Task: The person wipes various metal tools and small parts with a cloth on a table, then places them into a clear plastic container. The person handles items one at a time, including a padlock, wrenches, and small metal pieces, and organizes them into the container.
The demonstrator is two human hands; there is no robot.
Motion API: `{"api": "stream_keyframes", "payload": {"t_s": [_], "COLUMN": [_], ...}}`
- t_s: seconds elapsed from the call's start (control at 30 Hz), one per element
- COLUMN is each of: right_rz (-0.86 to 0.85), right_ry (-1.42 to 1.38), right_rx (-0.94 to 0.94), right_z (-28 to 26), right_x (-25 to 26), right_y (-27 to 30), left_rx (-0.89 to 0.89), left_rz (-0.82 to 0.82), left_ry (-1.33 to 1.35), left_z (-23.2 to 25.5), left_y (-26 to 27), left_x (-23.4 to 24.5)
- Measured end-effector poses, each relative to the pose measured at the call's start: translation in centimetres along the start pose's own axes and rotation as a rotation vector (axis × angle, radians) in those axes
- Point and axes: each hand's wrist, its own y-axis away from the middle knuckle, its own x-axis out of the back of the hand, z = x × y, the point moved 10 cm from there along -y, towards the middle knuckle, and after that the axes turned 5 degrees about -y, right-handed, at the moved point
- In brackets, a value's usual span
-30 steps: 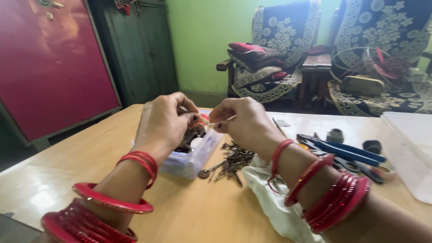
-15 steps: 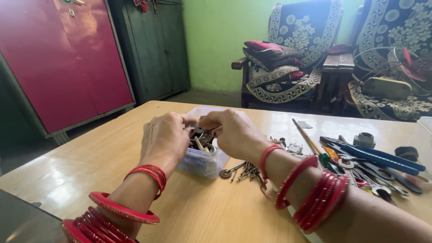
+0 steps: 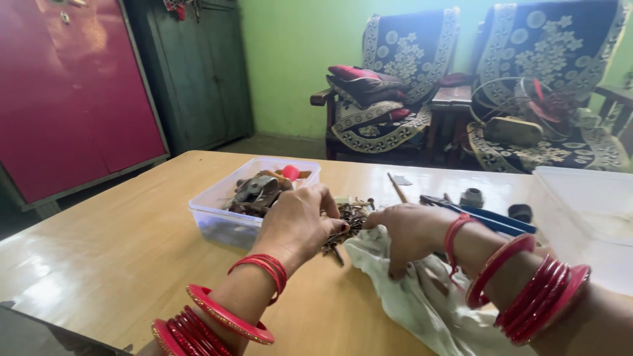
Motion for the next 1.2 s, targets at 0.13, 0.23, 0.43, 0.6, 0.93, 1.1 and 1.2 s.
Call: {"api": "stream_keyframes", "payload": {"t_s": [0.13,0.23,0.43,0.6,0.93,1.1,1.2], "right_rz": [0.165,0.300,0.353,0.291,0.395,0.725,1.020], "right_ry": [-0.297,-0.523,-0.584,-0.615,-1.067,-0.876,-0.522], "right_rx": [-0.139,-0.150,-0.133,-0.132,0.070,0.032,-0.001], "right_z": [2.9,4.4,5.9,6.9,7.2,9.7,11.2], "right_x": [2.6,6.4,7.9,5.1,6.9,9.1,11.2], "right_y": [2.5,4.1,6.7,8.1,9.5,12.0,14.7], "left_rx": [0.037,-0.211,-0.304,-0.340,-0.129,-0.197,-0.224], "left_rz": [-0.234,-0.160,-0.307,-0.295,0.070,0.066,-0.001], "left_ry": [0.339,0.179,0.007,-0.254,0.327,0.609,0.555], "left_z": [2.4,6.5,10.1,10.7,11.5,13.2,13.7], "left_y": [0.9,0.8,1.7,2.9,-2.4,-2.5,-1.9], "left_x": [-2.8,-2.6,-7.7,-9.8,-1.1,-1.9,-4.4]}}
